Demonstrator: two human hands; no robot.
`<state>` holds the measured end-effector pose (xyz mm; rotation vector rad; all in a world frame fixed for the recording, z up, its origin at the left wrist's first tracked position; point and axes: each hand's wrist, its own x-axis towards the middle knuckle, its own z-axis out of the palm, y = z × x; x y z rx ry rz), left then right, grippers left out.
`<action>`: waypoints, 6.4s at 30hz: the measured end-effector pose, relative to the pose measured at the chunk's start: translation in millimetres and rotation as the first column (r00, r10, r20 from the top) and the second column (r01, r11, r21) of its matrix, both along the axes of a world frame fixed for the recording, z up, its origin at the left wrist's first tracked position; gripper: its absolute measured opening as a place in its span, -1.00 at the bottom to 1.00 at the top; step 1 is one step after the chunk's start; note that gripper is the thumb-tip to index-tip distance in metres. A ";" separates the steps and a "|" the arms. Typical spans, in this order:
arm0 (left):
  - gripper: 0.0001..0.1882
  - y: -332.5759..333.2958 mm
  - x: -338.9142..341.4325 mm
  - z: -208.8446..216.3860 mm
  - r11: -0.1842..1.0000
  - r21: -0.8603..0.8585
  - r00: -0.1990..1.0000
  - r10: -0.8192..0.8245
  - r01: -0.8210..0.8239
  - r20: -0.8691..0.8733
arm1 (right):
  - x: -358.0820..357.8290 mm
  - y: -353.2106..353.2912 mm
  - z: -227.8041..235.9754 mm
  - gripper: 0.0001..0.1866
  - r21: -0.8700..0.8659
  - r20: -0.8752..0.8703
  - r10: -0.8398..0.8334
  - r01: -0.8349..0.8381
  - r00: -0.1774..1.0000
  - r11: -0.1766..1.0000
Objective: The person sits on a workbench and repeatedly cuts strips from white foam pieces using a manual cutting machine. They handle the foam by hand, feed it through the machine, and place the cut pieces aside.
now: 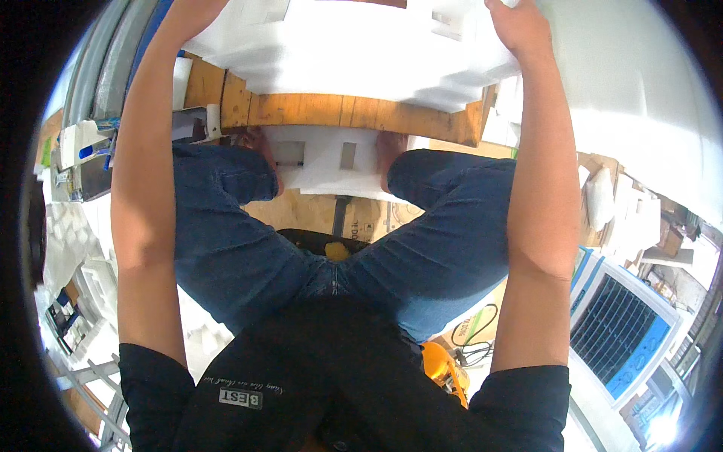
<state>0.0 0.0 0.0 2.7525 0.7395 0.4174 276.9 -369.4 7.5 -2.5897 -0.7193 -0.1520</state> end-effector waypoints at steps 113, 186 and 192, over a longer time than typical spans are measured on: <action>-0.09 22.6 60.9 21.9 0.995 0.022 0.983 -0.097 0.102 -0.157 | -11.0 14.8 35.5 -0.08 -0.131 -0.084 0.079 -0.089 0.993 0.987; -0.25 70.1 107.7 -15.9 0.971 0.219 0.992 0.080 -0.100 0.098 | 78.3 92.8 5.6 0.08 -0.183 0.046 0.149 -0.139 0.988 0.973; -0.12 112.9 134.2 -25.6 0.987 0.010 0.987 -0.160 0.159 0.012 | 97.5 80.5 -9.5 0.20 -0.140 0.025 0.074 -0.069 0.997 0.988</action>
